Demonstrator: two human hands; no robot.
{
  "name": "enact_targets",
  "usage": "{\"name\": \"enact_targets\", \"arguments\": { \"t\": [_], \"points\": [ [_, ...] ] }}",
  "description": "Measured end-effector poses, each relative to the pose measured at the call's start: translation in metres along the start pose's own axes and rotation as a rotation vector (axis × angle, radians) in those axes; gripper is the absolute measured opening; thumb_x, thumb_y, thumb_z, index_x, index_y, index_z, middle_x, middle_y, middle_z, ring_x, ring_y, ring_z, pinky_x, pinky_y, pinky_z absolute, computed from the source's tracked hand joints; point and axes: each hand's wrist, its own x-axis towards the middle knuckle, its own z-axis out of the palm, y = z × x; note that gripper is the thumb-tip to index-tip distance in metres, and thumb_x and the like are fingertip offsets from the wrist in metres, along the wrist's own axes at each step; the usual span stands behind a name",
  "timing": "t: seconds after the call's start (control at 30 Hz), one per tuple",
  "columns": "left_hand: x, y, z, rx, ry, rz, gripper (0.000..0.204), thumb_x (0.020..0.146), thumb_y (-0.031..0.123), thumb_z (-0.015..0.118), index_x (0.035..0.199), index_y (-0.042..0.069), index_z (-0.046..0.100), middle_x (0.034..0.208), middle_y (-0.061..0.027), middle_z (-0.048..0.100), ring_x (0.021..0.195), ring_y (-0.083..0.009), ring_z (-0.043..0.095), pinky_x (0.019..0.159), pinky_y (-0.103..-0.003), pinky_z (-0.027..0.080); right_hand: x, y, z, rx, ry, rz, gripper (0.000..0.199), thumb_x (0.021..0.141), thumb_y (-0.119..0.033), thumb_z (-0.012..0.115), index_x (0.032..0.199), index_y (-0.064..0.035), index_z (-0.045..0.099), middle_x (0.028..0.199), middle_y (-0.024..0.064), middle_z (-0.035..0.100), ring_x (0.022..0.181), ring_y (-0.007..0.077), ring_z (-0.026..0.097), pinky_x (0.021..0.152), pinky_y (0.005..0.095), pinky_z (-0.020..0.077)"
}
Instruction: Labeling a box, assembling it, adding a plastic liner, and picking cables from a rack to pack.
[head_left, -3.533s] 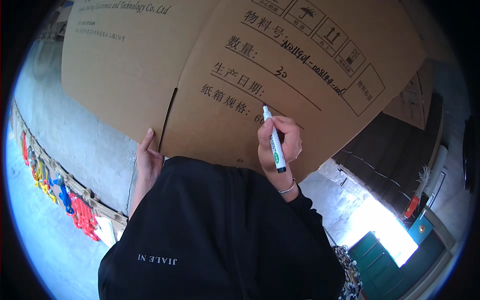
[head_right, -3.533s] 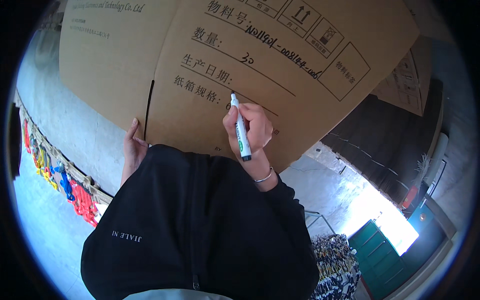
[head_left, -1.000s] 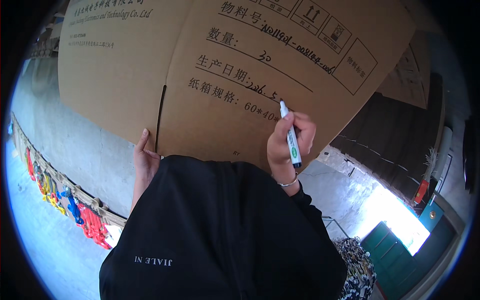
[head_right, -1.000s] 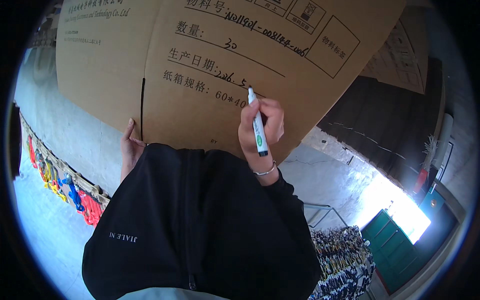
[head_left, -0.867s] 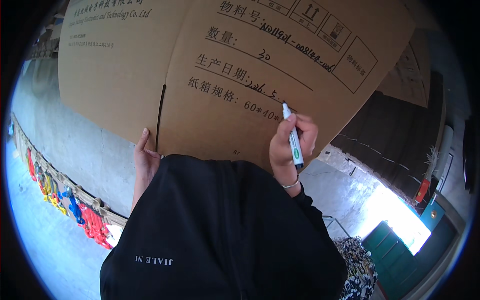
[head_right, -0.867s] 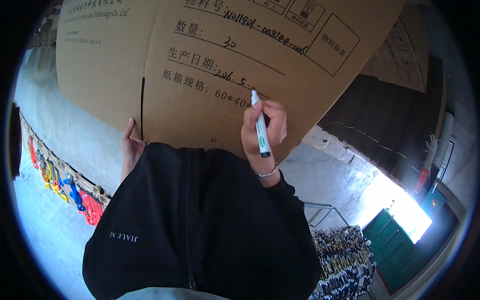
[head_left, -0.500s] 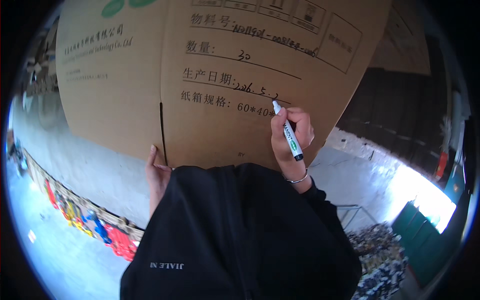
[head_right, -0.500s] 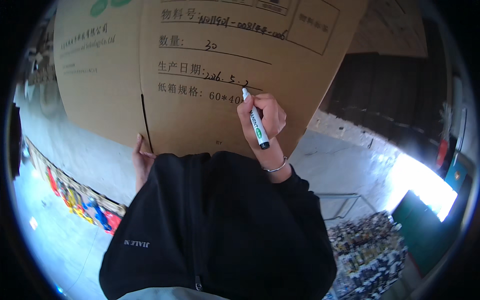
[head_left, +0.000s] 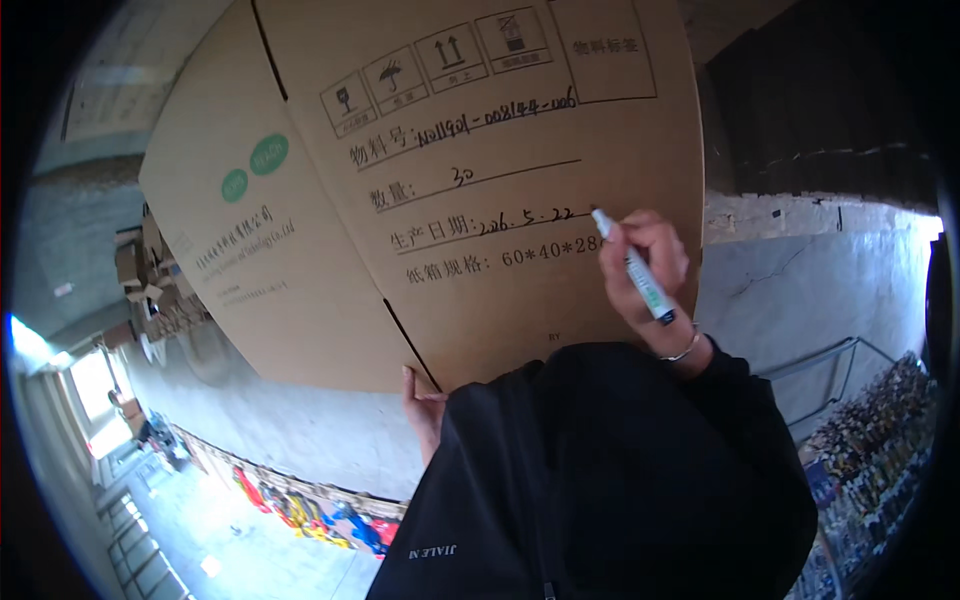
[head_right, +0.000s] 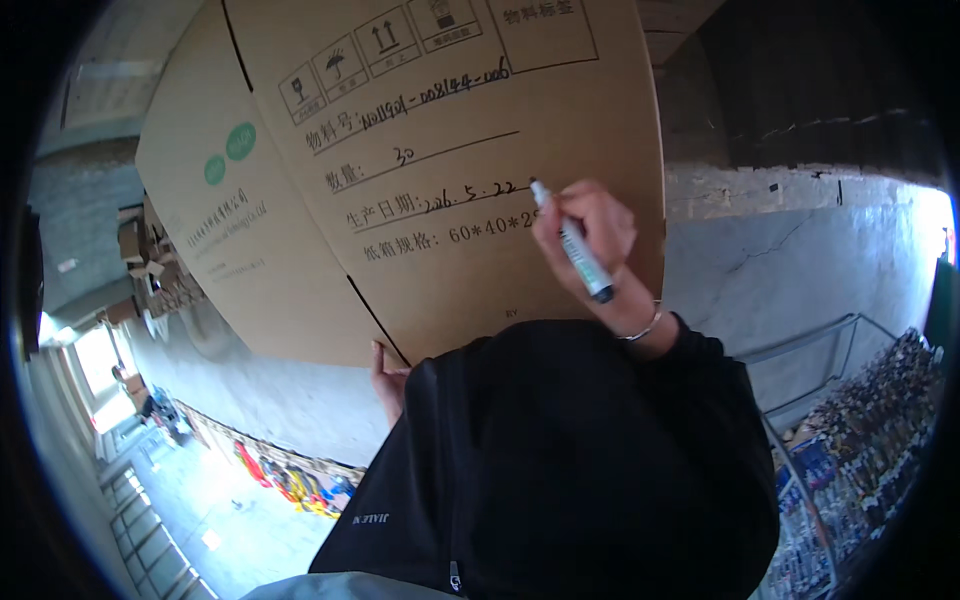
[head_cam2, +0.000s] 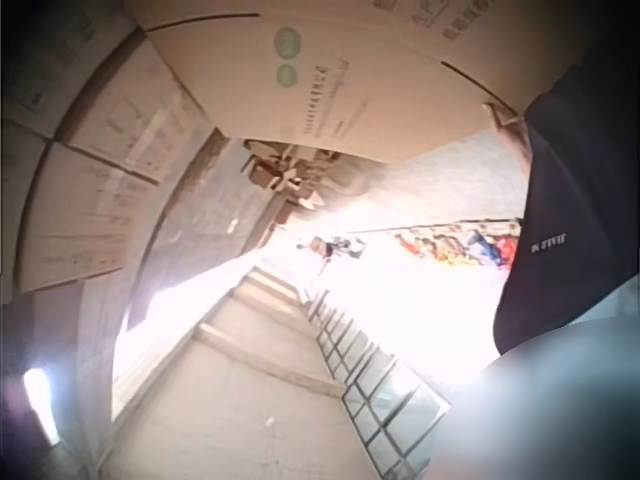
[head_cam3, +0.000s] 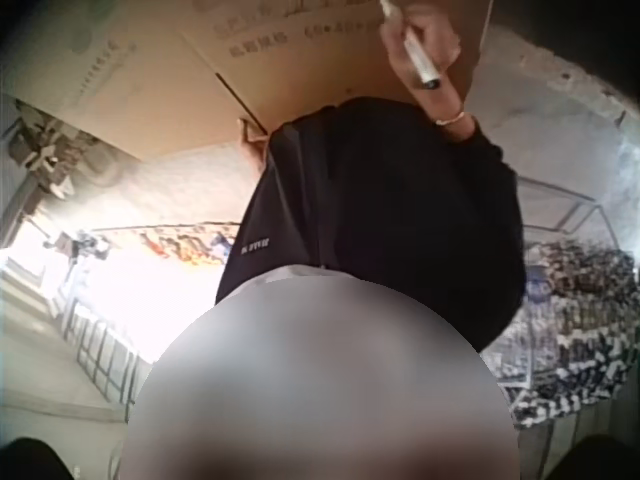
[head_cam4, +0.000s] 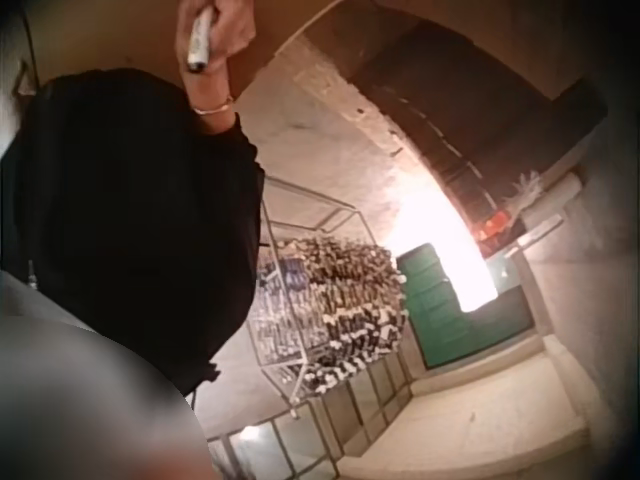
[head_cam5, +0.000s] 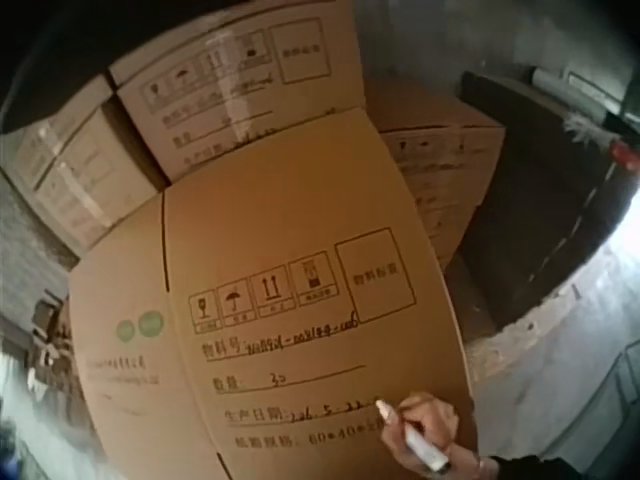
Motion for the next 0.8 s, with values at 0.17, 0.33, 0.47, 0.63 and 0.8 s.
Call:
{"name": "enact_targets", "arguments": {
  "t": [0.17, 0.33, 0.47, 0.63, 0.8],
  "points": [
    [0.011, 0.0, -0.024, -0.013, -0.099, 0.011, 0.047, 0.096, 0.042, 0.055, 0.125, 0.005, 0.054, 0.123, -0.0139, 0.061, 0.107, -0.0295, 0.061, 0.085, -0.04, 0.052, 0.018, 0.03, -0.031, 0.203, 0.038, 0.285, 0.018, 0.085, -0.009, 0.068, 0.076, -0.0026, 0.053, 0.066, 0.0087, 0.061, 0.051, 0.0101, 0.054, 0.046, 0.0226, 0.0408],
    [0.011, -0.005, -0.026, 0.028, -0.016, 0.012, 0.065, 0.091, 0.051, 0.058, 0.13, 0.0, 0.047, 0.123, -0.0241, 0.058, 0.114, -0.0369, 0.057, 0.096, -0.046, 0.048, 0.023, 0.029, -0.025, 0.152, 0.003, 0.177, 0.02, 0.083, -0.006, 0.069, 0.072, -0.0027, 0.052, 0.064, 0.0067, 0.06, 0.047, 0.0093, 0.051, 0.044, 0.023, 0.0381],
    [0.001, -0.005, -0.005, 0.072, -0.03, 0.041, 0.07, 0.09, 0.053, 0.059, 0.13, -0.002, 0.044, 0.121, -0.027, 0.057, 0.11, -0.0384, 0.059, 0.095, -0.045, 0.049, 0.025, 0.031, -0.025, 0.046, -0.037, 0.118, 0.021, 0.081, -0.003, 0.07, 0.071, -0.0029, 0.051, 0.061, 0.0064, 0.057, 0.045, 0.0101, 0.051, 0.043, 0.0241, 0.0371],
    [-0.01, -0.001, 0.008, 0.074, -0.036, 0.01, 0.069, 0.091, 0.053, 0.058, 0.129, -0.003, 0.044, 0.123, -0.0264, 0.056, 0.108, -0.0383, 0.06, 0.094, -0.045, 0.049, 0.017, 0.031, -0.024, 0.023, 0.038, 0.135, 0.023, 0.08, 0.0, 0.07, 0.069, -0.0033, 0.05, 0.059, 0.0067, 0.056, 0.045, 0.0113, 0.051, 0.043, 0.025, 0.0382],
    [-0.022, 0.0, 0.024, 0.042, -0.023, -0.061, 0.07, 0.09, 0.053, 0.058, 0.13, -0.003, 0.044, 0.124, -0.0266, 0.056, 0.109, -0.0384, 0.059, 0.095, -0.044, 0.049, 0.016, 0.033, -0.025, 0.042, 0.004, 0.157, 0.019, 0.085, -0.003, 0.068, 0.075, -0.003, 0.052, 0.066, 0.0075, 0.061, 0.05, 0.0118, 0.055, 0.047, 0.0238, 0.0409]
  ]
}}
